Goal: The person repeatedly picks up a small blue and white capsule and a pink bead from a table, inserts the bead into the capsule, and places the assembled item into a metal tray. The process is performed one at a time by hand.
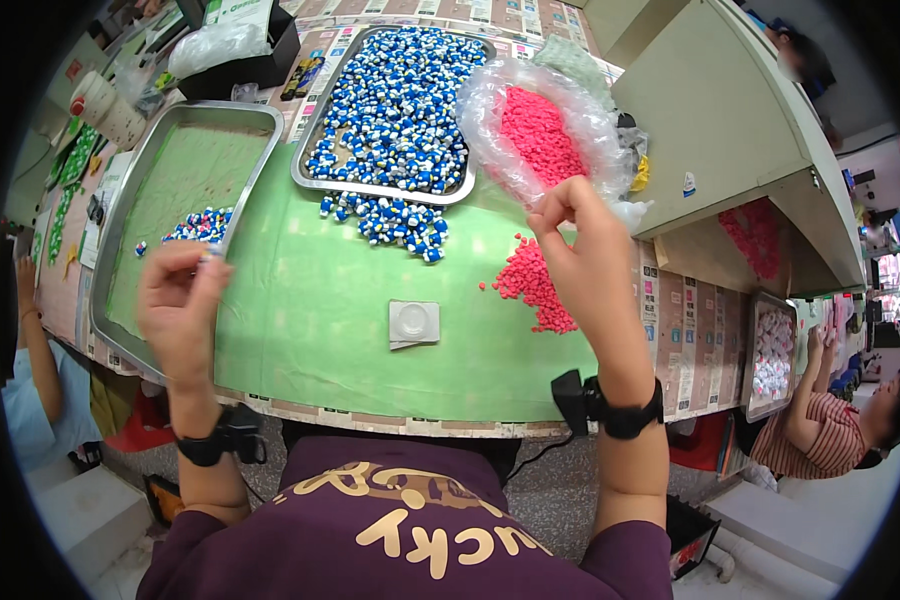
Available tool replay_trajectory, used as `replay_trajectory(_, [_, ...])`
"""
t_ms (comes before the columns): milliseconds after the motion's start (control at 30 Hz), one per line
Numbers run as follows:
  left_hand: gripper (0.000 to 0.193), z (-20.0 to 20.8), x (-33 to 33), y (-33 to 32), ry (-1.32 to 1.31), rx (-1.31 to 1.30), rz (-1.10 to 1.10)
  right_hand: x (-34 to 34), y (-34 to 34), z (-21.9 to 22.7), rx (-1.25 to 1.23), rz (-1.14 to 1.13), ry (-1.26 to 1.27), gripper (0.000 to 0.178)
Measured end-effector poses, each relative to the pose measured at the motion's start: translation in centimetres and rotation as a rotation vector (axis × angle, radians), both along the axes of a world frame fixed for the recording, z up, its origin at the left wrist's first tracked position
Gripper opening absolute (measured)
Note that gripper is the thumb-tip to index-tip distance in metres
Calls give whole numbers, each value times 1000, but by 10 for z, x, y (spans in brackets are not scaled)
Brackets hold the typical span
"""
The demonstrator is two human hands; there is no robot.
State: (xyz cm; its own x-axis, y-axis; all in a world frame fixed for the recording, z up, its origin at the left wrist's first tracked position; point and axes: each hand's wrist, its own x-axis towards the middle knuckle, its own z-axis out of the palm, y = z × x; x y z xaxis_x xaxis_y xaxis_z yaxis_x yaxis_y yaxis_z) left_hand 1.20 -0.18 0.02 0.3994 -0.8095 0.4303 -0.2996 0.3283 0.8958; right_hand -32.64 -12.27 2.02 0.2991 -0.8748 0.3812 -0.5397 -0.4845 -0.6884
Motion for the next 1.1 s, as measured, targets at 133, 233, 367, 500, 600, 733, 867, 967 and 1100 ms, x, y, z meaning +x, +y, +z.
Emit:
replay_trajectory(133, [12,-10,72,20,-176,163,308,-14,-15,-37,110,1,165,14])
replay_trajectory(233, [14,-11,102,27,-400,383,457,-8,-18,-45,120,-18,219,13])
replay_trajectory(367, [17,3,84,18,-696,377,528,0,-18,-49,126,-51,257,12])
replay_trajectory(500, [19,12,24,-14,-485,318,330,1,-19,-56,60,-52,310,12])
replay_trajectory(600, [17,11,-21,-33,-519,336,-89,4,-19,-56,108,-18,335,13])
replay_trajectory(733, [16,-14,-57,-59,-578,299,-326,10,-13,-47,217,19,343,15])
replay_trajectory(867, [17,-23,-69,-76,-701,312,-335,13,-5,-42,238,69,349,17])
replay_trajectory(967, [17,-27,-70,-82,-715,328,-341,11,-5,-46,223,59,347,18])
replay_trajectory(1100, [16,-29,-67,-82,-718,310,-349,12,-3,-49,203,83,262,18])
